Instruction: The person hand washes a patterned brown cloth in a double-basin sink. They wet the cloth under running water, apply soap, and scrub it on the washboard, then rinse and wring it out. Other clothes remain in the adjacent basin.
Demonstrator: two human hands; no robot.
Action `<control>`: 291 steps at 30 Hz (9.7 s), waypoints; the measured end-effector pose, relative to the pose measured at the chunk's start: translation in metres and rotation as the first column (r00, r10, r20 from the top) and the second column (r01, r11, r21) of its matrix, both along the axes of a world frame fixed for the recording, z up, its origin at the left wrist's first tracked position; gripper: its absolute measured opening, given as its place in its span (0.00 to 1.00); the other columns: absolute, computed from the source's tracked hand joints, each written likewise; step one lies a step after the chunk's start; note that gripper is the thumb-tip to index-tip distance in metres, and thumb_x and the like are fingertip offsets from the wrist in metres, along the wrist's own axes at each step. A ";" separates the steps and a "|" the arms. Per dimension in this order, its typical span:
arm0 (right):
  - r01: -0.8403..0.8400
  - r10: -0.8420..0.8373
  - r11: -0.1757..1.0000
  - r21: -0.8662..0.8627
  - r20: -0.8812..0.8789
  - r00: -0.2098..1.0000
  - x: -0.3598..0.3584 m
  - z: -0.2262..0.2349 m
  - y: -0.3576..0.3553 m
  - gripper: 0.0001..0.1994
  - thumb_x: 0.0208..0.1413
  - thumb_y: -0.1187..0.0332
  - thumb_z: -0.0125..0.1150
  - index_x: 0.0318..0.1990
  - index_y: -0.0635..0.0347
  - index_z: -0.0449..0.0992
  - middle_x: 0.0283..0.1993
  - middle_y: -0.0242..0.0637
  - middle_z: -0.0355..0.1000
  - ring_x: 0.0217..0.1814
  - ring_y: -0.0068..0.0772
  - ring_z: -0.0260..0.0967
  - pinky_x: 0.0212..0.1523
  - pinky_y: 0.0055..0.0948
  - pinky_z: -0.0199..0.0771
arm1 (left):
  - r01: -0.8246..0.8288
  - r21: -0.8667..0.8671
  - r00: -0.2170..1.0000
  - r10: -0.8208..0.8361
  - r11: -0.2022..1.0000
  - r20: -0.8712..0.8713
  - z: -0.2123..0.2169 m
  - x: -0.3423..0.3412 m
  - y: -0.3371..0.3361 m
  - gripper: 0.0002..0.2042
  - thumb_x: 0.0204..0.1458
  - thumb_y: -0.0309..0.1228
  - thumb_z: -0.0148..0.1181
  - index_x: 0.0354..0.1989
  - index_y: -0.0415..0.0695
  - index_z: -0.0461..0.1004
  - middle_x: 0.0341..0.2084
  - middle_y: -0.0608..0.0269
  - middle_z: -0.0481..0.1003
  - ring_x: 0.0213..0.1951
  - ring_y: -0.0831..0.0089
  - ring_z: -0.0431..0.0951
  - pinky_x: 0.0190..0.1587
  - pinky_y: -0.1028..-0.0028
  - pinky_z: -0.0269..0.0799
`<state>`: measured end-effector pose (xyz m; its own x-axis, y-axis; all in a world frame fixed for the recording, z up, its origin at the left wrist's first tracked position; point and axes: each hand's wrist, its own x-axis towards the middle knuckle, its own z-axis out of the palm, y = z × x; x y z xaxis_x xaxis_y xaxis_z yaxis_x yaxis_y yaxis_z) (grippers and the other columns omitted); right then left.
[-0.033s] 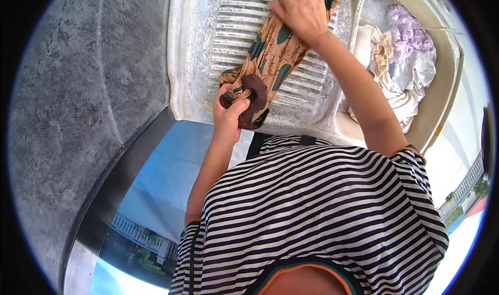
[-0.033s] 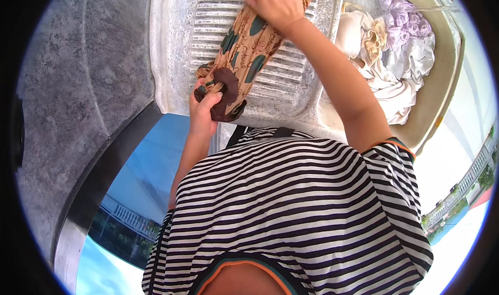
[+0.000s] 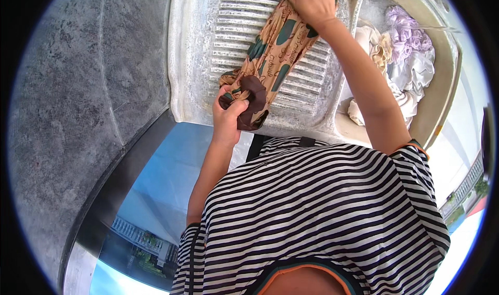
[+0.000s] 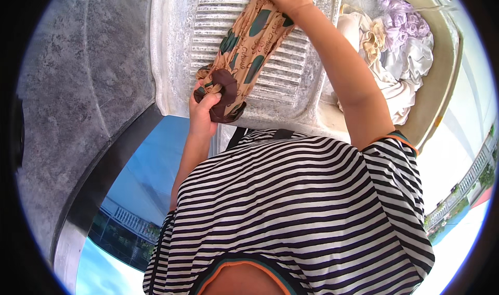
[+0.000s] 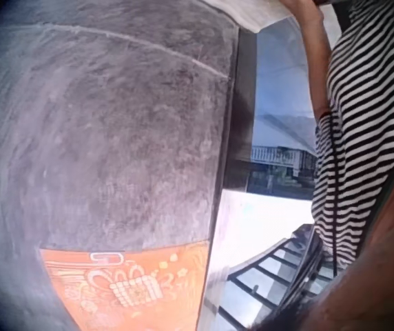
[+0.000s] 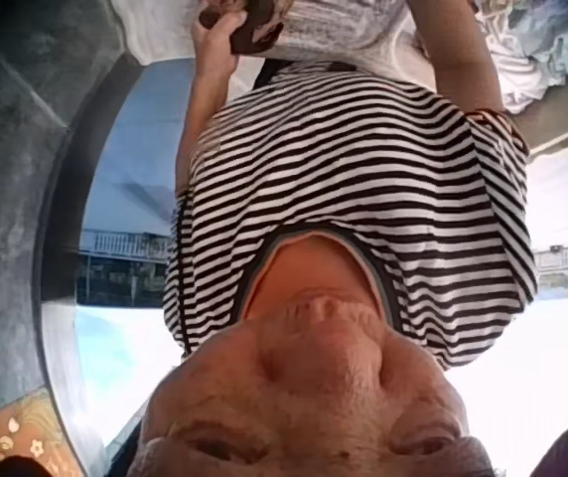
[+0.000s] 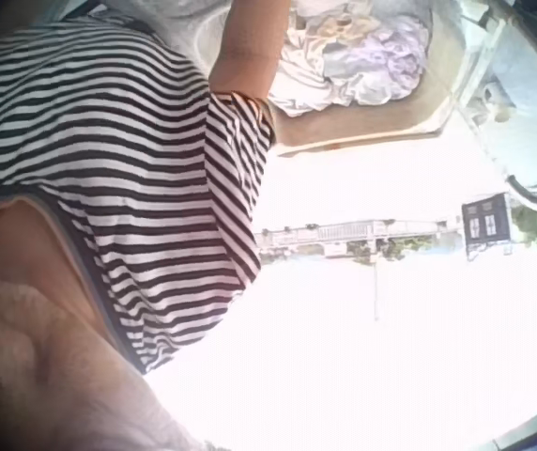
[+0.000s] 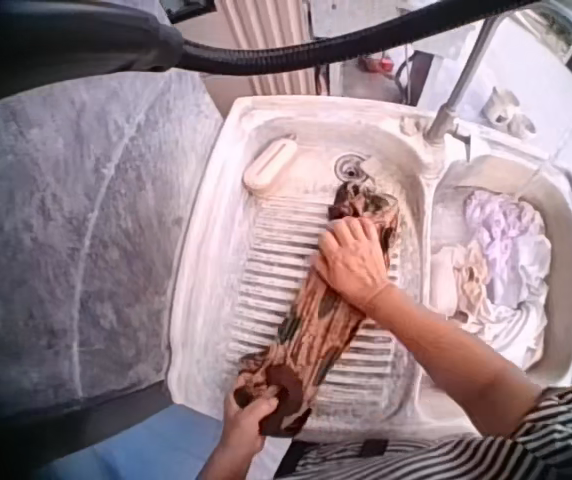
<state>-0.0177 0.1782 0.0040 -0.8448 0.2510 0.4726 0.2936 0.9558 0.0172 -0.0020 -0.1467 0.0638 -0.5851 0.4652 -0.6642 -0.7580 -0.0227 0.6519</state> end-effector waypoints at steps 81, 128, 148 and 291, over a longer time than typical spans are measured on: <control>0.103 -0.015 0.846 -0.524 0.170 0.985 -0.030 0.012 -0.021 0.23 0.55 0.49 0.66 0.38 0.65 0.75 0.33 0.53 0.78 0.38 0.57 0.77 0.41 0.48 0.78 | 0.119 -0.488 0.571 -0.461 0.865 -0.679 -0.009 -0.022 0.041 0.18 0.44 0.22 0.66 0.44 0.39 0.68 0.37 0.55 0.77 0.36 0.63 0.80 0.39 0.65 0.76; -0.433 0.464 0.806 -0.403 -0.025 0.886 0.045 0.013 -0.150 0.20 0.60 0.46 0.59 0.29 0.53 0.72 0.32 0.33 0.67 0.36 0.28 0.65 0.36 0.29 0.70 | 0.205 -0.639 -0.182 -0.613 0.741 -0.769 -0.020 0.017 -0.009 0.16 0.29 0.26 0.72 0.31 0.49 0.75 0.30 0.66 0.70 0.37 0.61 0.72 0.46 0.60 0.65; -0.041 0.029 0.976 -0.214 -0.060 0.998 0.018 0.026 -0.027 0.17 0.59 0.62 0.64 0.54 0.53 0.73 0.51 0.37 0.70 0.56 0.43 0.67 0.56 0.41 0.67 | 0.162 -0.502 0.319 -0.526 0.850 -0.788 -0.005 -0.064 0.060 0.20 0.52 0.43 0.69 0.48 0.44 0.74 0.39 0.59 0.73 0.38 0.64 0.75 0.49 0.64 0.72; -0.045 0.062 0.971 -0.235 0.065 0.996 -0.045 0.002 0.009 0.14 0.59 0.56 0.60 0.31 0.59 0.75 0.35 0.48 0.76 0.42 0.49 0.75 0.45 0.45 0.72 | 0.387 -0.631 -0.199 -0.607 0.672 -0.769 -0.005 -0.016 -0.001 0.08 0.36 0.18 0.59 0.23 0.48 0.76 0.29 0.71 0.73 0.42 0.64 0.72 0.53 0.61 0.62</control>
<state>-0.0625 0.1872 0.0059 -0.8896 0.3004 0.3441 0.2478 0.9502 -0.1889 -0.0183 -0.1479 0.0586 -0.3016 0.9493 0.0891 0.7290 0.1694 0.6632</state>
